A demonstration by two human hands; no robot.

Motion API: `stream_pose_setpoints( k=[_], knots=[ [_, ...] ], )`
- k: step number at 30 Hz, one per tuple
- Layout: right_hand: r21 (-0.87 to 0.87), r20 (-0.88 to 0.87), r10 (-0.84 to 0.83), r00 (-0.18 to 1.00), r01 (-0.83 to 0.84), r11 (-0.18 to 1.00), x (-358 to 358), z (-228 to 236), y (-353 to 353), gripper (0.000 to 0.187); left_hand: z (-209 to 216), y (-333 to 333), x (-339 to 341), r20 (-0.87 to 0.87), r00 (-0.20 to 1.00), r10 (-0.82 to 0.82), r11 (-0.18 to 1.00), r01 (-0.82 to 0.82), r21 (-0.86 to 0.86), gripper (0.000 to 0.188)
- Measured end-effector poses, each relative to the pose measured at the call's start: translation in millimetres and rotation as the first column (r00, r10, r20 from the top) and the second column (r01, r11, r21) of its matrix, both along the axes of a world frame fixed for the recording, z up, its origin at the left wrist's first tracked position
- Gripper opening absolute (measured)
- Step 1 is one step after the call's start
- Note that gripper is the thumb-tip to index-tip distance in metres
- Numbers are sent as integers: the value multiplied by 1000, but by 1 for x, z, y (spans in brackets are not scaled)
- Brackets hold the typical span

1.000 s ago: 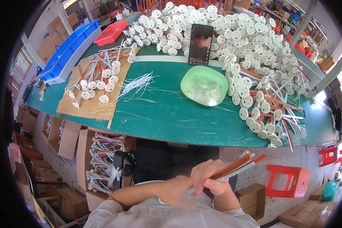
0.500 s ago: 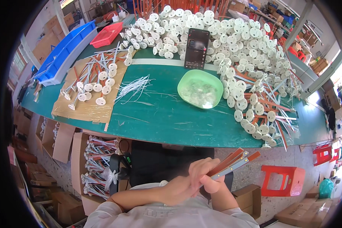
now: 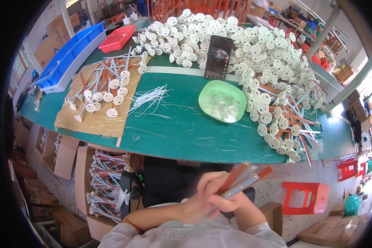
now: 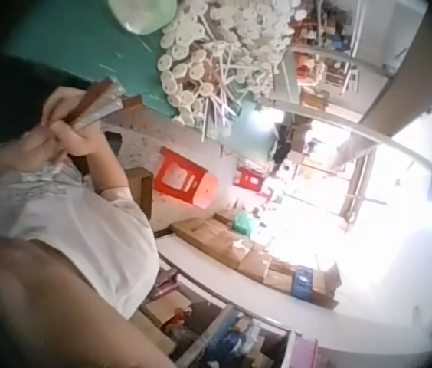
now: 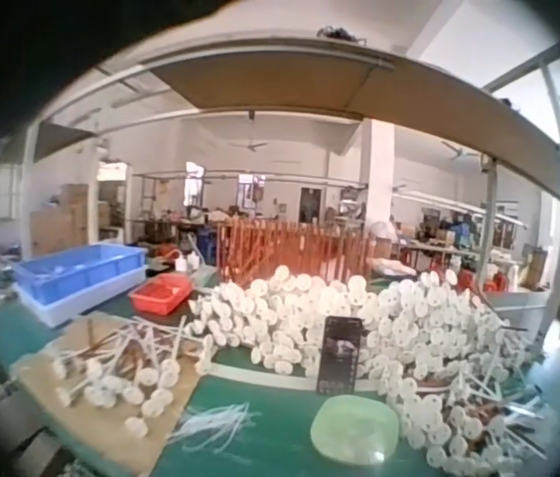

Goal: The person assembles decorative items by inserting white circular discs onto thin orange and silver sticks. They gather the sticks, thread the discs onto them, and place the finished units into a cardboard box. The process is repetitive and performed by hand at a green workbench.

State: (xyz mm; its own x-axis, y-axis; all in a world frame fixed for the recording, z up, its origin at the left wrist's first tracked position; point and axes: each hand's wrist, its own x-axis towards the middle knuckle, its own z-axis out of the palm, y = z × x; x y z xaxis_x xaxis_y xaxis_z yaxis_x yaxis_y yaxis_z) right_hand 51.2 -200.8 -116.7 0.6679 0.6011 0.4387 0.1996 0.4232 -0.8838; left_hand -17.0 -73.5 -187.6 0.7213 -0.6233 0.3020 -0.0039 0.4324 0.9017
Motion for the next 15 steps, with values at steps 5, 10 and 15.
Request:
stream_pose_setpoints(
  k=[5,10,15],
  knots=[
    [-351,-150,68,986,-118,929,12,20,35,13,0,21,-3,-132,963,234,971,-239,-23,33],
    [-610,346,253,903,12,792,41,45,86,28,17,63,6,-282,882,378,909,-411,-66,30],
    [-602,565,281,776,154,784,62,61,112,29,29,108,12,-349,790,503,775,-592,-221,43]
  ],
)
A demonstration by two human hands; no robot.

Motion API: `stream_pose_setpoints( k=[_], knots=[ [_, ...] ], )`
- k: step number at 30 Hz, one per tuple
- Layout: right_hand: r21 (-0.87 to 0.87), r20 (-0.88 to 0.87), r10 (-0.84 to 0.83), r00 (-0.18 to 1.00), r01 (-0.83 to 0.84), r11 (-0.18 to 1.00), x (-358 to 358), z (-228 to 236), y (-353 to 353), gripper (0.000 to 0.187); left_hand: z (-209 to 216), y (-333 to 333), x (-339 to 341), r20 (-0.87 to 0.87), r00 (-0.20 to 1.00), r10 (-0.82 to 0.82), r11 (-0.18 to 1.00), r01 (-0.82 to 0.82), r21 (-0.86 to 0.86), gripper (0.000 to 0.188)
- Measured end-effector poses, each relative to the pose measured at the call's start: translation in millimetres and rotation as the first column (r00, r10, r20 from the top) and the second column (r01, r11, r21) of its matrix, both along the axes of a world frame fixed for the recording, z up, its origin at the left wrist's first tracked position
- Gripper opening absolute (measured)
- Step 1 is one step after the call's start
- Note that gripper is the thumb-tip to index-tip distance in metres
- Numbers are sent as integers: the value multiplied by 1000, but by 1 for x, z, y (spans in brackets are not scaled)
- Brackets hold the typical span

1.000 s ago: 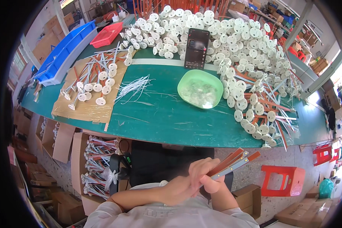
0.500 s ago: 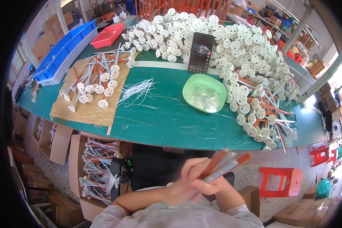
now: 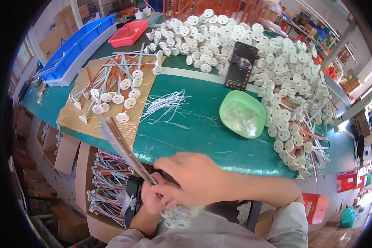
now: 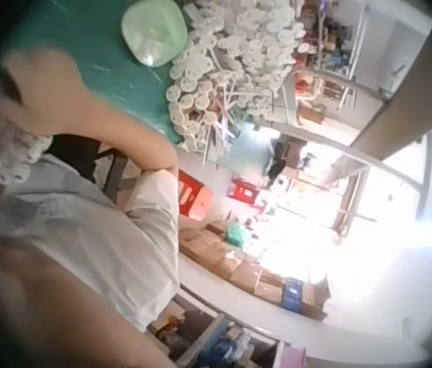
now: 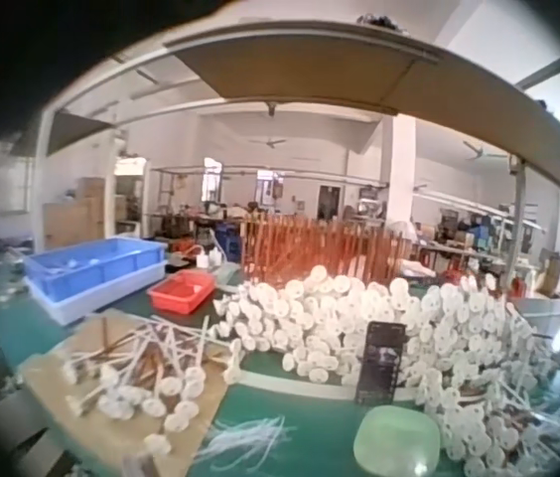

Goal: The person assembles decorative items by inserting white circular discs onto thin orange and silver sticks. They gather the sticks, thread the discs onto them, and place the finished units into a cardboard box. The process is repetitive and performed by hand at a green workbench.

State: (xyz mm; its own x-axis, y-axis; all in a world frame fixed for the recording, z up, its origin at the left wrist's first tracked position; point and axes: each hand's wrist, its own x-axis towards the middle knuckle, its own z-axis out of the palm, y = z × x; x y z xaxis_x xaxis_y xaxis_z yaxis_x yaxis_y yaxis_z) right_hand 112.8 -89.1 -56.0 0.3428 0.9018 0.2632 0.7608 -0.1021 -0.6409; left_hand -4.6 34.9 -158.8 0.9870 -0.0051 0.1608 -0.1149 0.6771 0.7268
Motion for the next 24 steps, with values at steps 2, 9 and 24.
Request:
stream_pose_setpoints(
  k=[2,9,24],
  knots=[
    [36,162,-57,985,52,998,10,0,2,24,-9,18,5,125,992,28,994,-15,-104,43],
    [16,667,-125,735,153,988,107,-29,24,17,-22,35,14,153,986,71,987,-47,-152,38],
    [-401,770,337,542,1,916,127,-24,67,11,-21,19,16,137,990,-24,995,37,-91,37]
  ],
)
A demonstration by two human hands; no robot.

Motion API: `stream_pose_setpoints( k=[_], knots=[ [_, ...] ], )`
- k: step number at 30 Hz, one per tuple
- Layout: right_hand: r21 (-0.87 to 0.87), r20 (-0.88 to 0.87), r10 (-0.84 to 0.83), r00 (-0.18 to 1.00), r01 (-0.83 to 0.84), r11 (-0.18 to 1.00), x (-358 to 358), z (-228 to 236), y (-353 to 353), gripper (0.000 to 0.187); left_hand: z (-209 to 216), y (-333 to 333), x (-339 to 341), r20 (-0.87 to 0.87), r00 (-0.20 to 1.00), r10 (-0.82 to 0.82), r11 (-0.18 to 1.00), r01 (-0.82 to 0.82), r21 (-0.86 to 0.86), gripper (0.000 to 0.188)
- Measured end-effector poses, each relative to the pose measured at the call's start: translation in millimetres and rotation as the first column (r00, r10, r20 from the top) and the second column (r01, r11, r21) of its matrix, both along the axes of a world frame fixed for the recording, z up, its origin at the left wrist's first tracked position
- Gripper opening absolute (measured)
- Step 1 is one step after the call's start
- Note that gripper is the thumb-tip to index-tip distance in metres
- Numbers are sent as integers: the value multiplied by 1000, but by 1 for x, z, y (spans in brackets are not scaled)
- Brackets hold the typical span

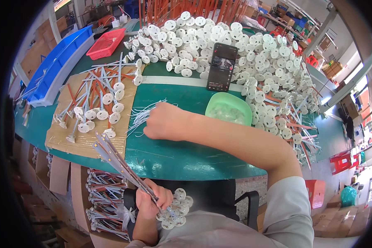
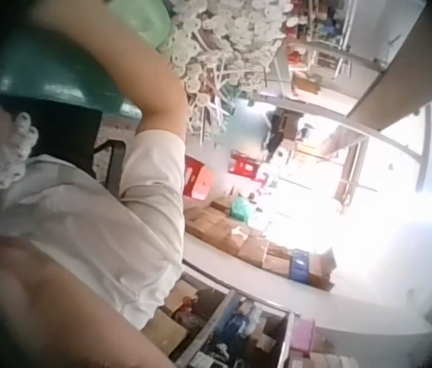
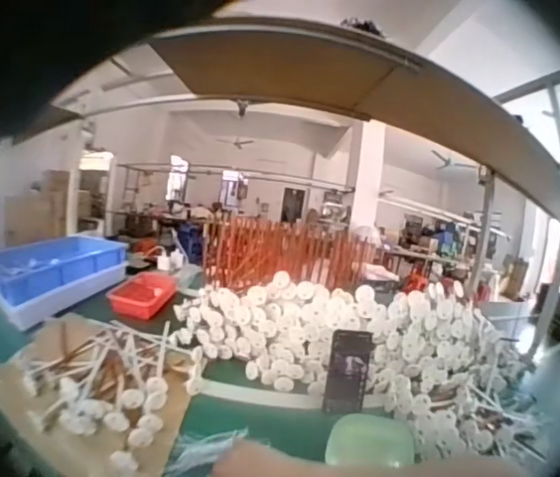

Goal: The person assembles decorative items by inserting white circular discs onto thin orange and silver sticks. They gather the sticks, thread the discs onto them, and place the finished units into a cardboard box. The process is repetitive and performed by hand at a green workbench.

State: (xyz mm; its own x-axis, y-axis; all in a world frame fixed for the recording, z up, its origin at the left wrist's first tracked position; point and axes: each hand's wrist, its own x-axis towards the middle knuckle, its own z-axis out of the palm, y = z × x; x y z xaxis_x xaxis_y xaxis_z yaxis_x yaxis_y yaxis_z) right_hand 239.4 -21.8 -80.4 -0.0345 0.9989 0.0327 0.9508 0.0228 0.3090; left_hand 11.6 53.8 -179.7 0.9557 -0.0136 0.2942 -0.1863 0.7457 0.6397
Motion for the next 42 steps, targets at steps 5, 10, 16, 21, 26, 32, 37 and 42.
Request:
stream_pose_setpoints(
  k=[5,10,16,21,26,32,37,42],
  knots=[
    [311,-329,34,944,74,948,-2,9,-39,10,-4,1,0,0,1000,-7,1000,7,-6,37],
    [272,-908,-40,417,660,700,-7,14,-53,11,-10,-7,4,-5,1000,-11,1000,11,0,37],
    [2,-944,298,-139,904,428,-15,24,-70,12,-7,-17,-1,6,998,-60,997,60,55,38],
    [30,-862,472,-185,910,413,-83,10,-101,10,2,-29,-9,-8,988,-155,985,155,70,49],
    [-24,-798,573,-189,959,282,-162,-41,-128,9,6,-47,-12,-124,952,-281,949,295,111,76],
    [-56,-567,790,-235,967,247,-181,-66,-166,11,4,-65,-18,-238,907,-348,891,399,215,81],
    [-68,-666,694,-275,948,310,-188,-67,-186,10,3,-83,-20,-244,898,-365,863,425,274,83],
    [-135,-728,556,-401,879,457,-197,-67,-196,8,15,-99,-18,-277,880,-385,848,456,269,81]
  ],
)
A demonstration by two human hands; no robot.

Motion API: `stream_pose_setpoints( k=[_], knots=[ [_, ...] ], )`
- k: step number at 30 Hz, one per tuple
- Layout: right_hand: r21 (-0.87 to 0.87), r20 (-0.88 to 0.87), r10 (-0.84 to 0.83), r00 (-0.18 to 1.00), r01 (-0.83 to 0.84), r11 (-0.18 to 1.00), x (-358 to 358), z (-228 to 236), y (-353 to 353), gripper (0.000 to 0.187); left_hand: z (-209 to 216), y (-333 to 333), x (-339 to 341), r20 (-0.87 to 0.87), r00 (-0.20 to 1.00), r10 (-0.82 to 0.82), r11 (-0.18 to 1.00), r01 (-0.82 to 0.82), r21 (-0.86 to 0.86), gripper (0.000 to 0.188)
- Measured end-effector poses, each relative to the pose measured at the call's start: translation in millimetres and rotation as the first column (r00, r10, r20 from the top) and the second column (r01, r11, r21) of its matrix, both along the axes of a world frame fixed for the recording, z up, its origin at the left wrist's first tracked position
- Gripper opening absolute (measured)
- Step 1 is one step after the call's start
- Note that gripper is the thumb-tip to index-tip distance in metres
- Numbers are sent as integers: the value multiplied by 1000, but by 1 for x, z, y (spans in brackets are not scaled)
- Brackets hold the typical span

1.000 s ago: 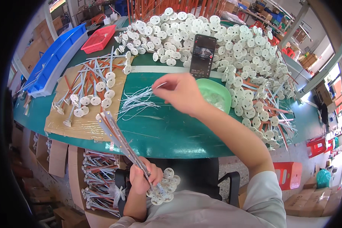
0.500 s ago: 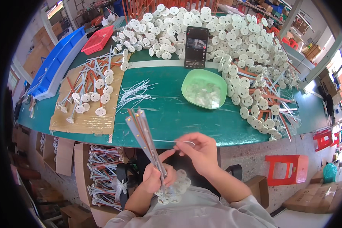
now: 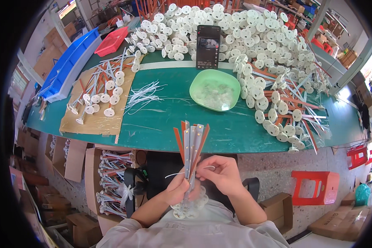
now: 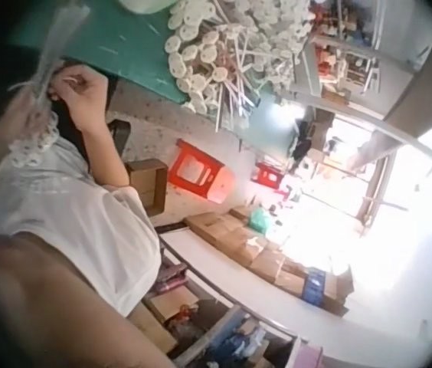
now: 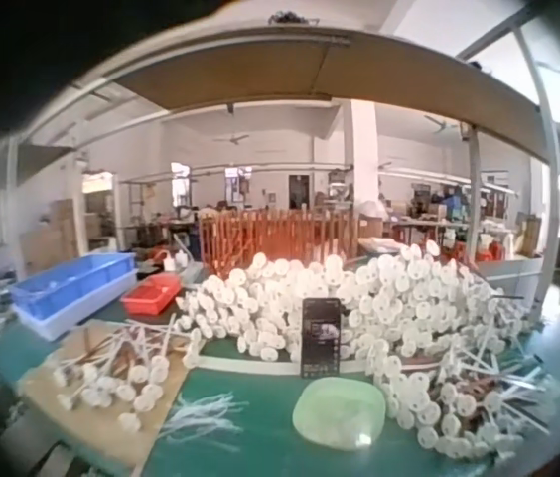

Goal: The person assembles decorative items by inserting white circular discs onto thin orange and silver sticks. They gather the sticks, thread the discs onto them, and place the finished units into a cardboard box. The process is repetitive and performed by hand at a green workbench.

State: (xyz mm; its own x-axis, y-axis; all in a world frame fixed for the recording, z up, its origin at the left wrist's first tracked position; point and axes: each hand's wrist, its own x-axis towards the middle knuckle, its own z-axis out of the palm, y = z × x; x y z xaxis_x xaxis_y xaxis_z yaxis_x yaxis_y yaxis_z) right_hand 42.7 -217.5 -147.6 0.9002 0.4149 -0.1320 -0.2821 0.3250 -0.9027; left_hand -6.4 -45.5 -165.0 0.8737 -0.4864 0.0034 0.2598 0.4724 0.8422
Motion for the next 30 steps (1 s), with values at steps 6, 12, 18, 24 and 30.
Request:
stream_pose_setpoints(
  k=[6,12,18,24,30],
  knots=[
    [41,31,-84,996,83,996,-13,-8,-3,7,-16,-4,-1,30,999,-23,999,24,-32,74],
    [-95,328,-186,926,229,969,-24,-9,-2,12,-16,-8,-7,-27,1000,10,997,-12,-82,71],
    [-167,923,-11,385,427,889,-26,0,-1,21,-17,-11,-14,14,995,101,986,-102,130,59],
    [-154,962,43,268,411,899,-25,6,-4,31,-16,-14,-19,47,995,86,972,-94,215,50],
    [-300,953,254,163,400,866,-23,22,-5,34,-17,-14,-21,164,985,47,915,-109,388,40]
  ],
)
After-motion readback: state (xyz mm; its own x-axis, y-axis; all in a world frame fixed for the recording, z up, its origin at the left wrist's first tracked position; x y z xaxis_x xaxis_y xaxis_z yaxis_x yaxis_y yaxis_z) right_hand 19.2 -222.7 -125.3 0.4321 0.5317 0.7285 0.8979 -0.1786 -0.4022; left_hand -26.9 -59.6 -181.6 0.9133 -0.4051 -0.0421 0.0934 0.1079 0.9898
